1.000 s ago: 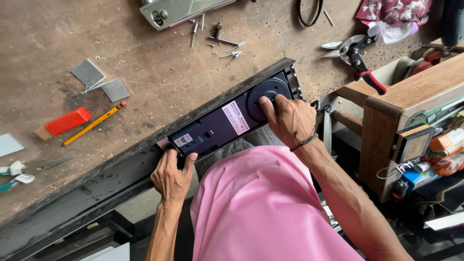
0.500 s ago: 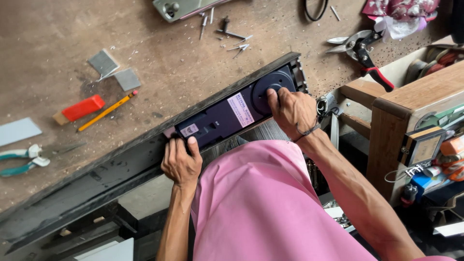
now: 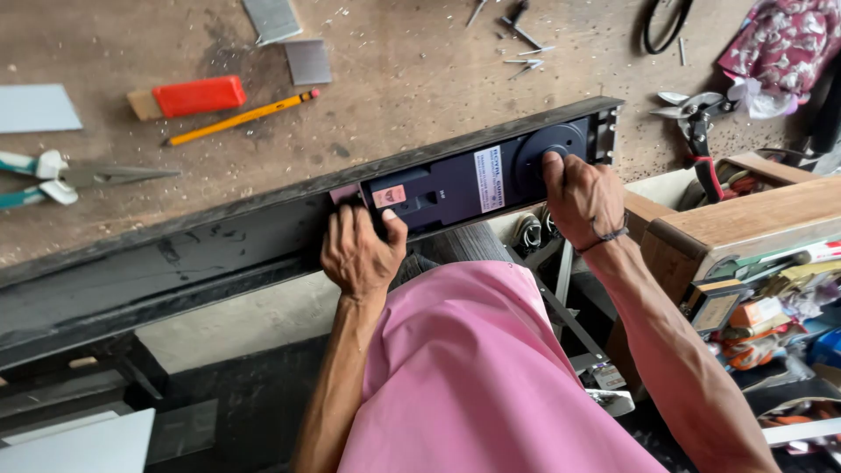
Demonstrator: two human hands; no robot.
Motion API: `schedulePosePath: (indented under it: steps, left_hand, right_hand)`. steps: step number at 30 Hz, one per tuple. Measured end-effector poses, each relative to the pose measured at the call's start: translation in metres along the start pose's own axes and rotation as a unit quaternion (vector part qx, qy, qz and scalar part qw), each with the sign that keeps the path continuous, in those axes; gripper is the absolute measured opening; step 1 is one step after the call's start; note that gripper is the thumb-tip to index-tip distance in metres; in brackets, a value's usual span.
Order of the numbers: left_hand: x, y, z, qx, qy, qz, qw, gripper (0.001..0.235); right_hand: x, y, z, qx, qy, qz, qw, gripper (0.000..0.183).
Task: Assembling a motor unit into a metal frame using a power drill and other hand tools.
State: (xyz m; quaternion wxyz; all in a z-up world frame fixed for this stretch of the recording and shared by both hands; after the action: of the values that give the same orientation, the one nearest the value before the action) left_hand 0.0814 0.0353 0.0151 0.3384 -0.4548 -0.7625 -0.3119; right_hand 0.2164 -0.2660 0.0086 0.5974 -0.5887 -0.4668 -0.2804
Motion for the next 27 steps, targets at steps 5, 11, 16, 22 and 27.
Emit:
schedulePosePath:
  steps: [5, 11, 16, 22, 27]
  left_hand:
    - [0.001, -0.002, 0.002, 0.016, 0.028, -0.019, 0.999, 0.033]
    - [-0.001, -0.004, 0.005, 0.027, 0.034, -0.018, 0.999, 0.032]
    - [0.000, -0.003, 0.004, 0.022, 0.024, -0.021, 0.999, 0.034]
    - [0.000, -0.004, 0.004, 0.020, 0.030, -0.022, 0.999, 0.035]
    - [-0.001, -0.005, 0.004, 0.013, 0.024, -0.013, 1.000, 0.036]
  right_hand:
    - [0.008, -0.002, 0.007, 0.007, 0.006, -0.007, 1.000, 0.053]
    - [0.004, -0.005, 0.005, 0.011, -0.009, -0.024, 1.000, 0.057]
    - [0.018, -0.015, 0.017, 0.012, -0.055, -0.043, 0.997, 0.056]
    - [0.012, -0.038, 0.027, 0.036, 0.011, -0.043, 0.998, 0.041]
    - [0.024, -0.085, 0.081, 0.103, 0.159, -0.104, 0.976, 0.028]
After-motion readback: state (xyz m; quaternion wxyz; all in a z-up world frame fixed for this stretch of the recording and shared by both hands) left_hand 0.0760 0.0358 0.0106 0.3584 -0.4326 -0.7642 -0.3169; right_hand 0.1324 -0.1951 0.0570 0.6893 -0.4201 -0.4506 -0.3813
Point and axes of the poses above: each hand's wrist, its own y-axis towards the middle knuckle, its own x-axis out of the back of the hand, z = x × y, the point moved 9 cm from there along y, towards the middle knuckle, and after that the axes turned 14 degrees about -y, right-handed, at the moved point
